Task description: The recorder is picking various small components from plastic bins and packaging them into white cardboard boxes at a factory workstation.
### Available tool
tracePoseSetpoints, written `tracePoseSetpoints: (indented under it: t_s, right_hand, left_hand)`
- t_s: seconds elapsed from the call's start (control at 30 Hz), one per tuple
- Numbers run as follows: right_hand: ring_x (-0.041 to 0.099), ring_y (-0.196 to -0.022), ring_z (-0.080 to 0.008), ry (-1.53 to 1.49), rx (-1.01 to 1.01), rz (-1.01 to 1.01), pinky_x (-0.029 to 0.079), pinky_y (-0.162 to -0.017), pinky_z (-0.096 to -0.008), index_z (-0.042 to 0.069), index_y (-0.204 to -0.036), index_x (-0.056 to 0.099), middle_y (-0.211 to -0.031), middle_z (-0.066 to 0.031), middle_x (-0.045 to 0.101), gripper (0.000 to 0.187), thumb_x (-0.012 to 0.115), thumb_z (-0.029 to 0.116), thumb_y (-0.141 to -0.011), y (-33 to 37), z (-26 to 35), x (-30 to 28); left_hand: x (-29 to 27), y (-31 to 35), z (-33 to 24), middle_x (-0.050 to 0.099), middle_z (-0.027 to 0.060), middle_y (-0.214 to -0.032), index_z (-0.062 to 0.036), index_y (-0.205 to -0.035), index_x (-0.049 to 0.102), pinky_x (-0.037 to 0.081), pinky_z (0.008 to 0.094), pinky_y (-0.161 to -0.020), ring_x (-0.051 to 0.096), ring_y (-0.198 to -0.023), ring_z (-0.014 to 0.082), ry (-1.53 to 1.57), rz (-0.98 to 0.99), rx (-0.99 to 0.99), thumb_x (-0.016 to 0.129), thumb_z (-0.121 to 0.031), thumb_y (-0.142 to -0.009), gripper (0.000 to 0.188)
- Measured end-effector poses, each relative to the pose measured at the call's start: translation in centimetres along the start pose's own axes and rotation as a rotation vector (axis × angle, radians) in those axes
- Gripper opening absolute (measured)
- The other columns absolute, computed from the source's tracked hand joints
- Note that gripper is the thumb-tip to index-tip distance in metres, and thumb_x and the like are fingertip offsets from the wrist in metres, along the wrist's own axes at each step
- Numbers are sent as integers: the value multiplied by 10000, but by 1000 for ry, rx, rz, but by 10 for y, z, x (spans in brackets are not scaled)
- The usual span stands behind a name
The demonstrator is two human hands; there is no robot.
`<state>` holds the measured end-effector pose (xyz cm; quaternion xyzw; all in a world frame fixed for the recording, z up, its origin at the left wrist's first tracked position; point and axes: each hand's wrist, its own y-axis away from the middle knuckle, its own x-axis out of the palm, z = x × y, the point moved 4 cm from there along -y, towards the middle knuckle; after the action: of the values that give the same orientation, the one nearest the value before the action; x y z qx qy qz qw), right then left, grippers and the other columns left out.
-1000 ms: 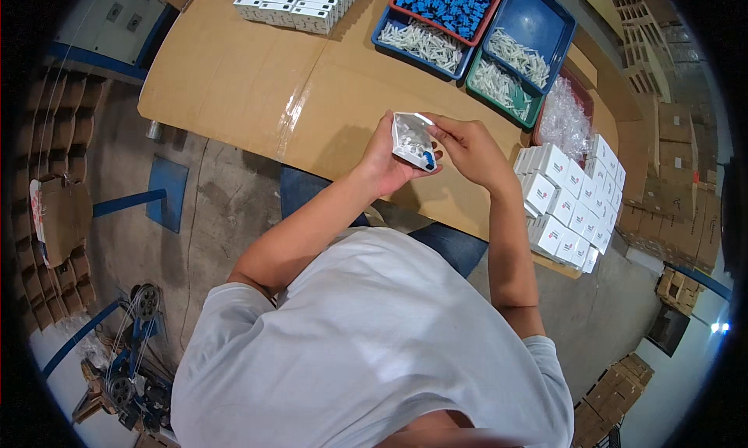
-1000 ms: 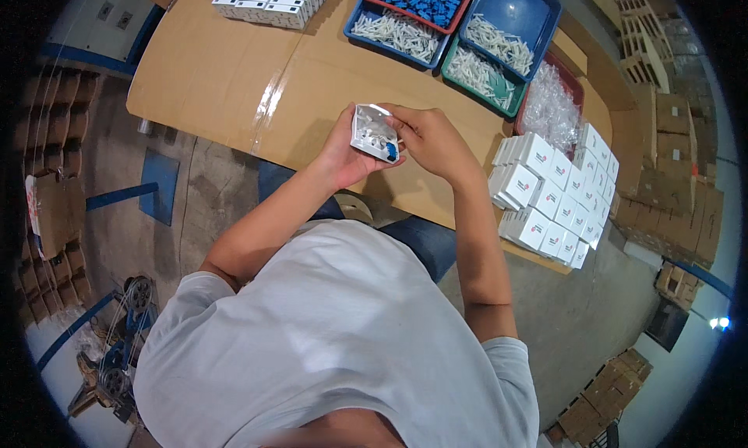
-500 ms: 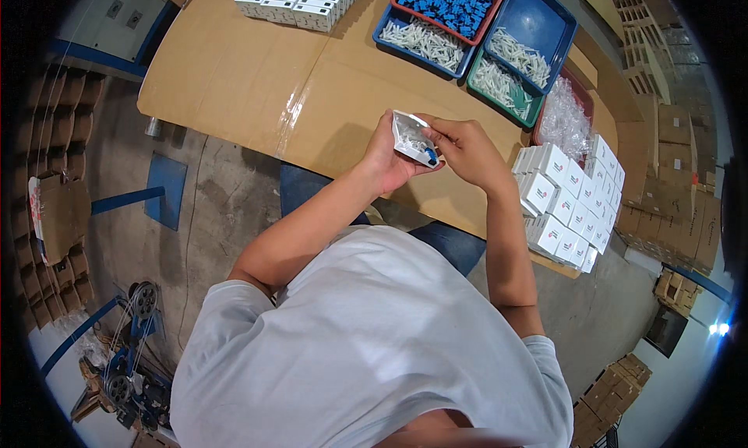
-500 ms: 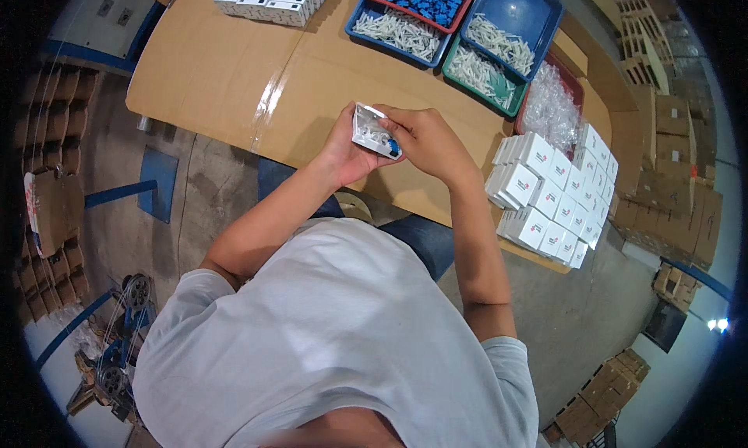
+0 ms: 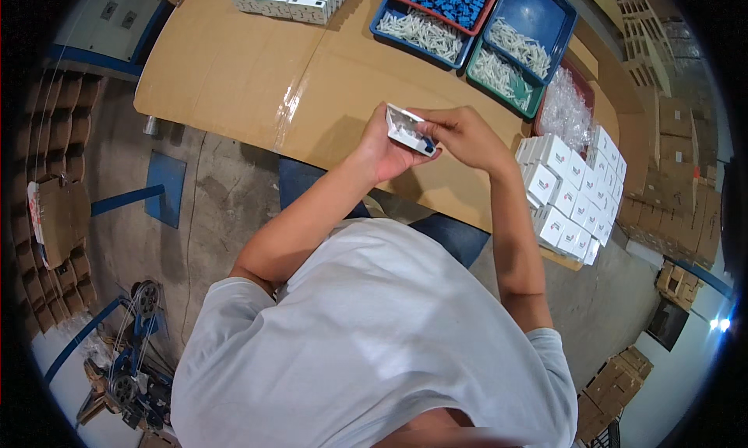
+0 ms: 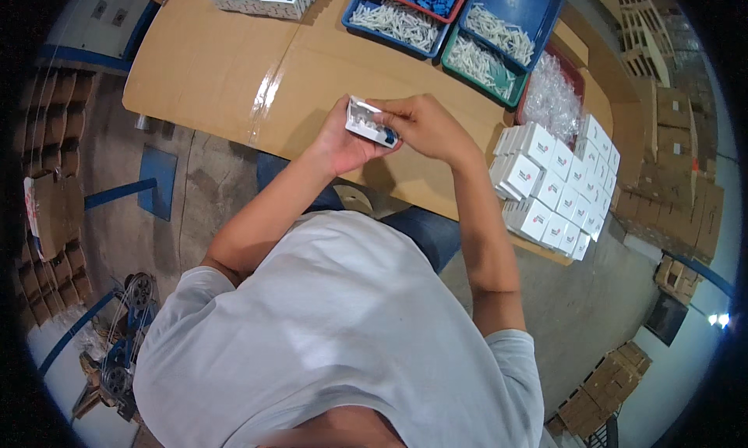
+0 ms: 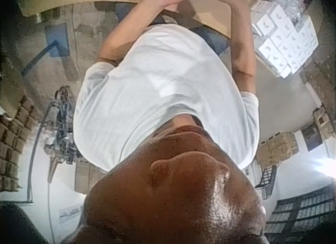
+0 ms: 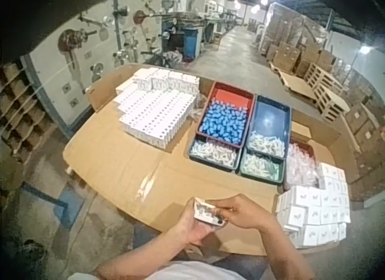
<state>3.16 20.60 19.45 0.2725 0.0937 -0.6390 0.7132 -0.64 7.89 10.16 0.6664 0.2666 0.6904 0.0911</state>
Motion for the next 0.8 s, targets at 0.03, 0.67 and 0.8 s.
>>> tracePoseSetpoints:
  t_s: [0.03,0.67,0.8]
  right_hand:
    - [557,-686,-94,-22,-11,21,501,-652,-300,78,-1283,698,-790,-94,715,308,636,158,-992,-4,-6,-2]
    - [541,-732,-73,26,-9,139,509,-701,-286,82,-1270,707,-849,-70,749,304,653,211,-1000,-22,4,-13]
    - [588,-663,-138,56,-53,105,528,-694,-307,109,-1251,717,-859,-138,760,306,643,239,-984,-21,2,-8]
  left_hand:
    - [-2,0,-2,556,204,-1312,-67,-1394,448,468,636,-1035,570,-1185,391,2,-9,-14,127,-619,-1057,722]
    - [6,7,-9,525,225,-1372,-31,-1428,422,453,607,-1094,550,-1251,408,62,65,-19,211,-422,-1101,552]
    - [12,7,-11,528,227,-1368,-11,-1418,417,445,606,-1104,547,-1260,395,46,41,13,194,-430,-1096,573]
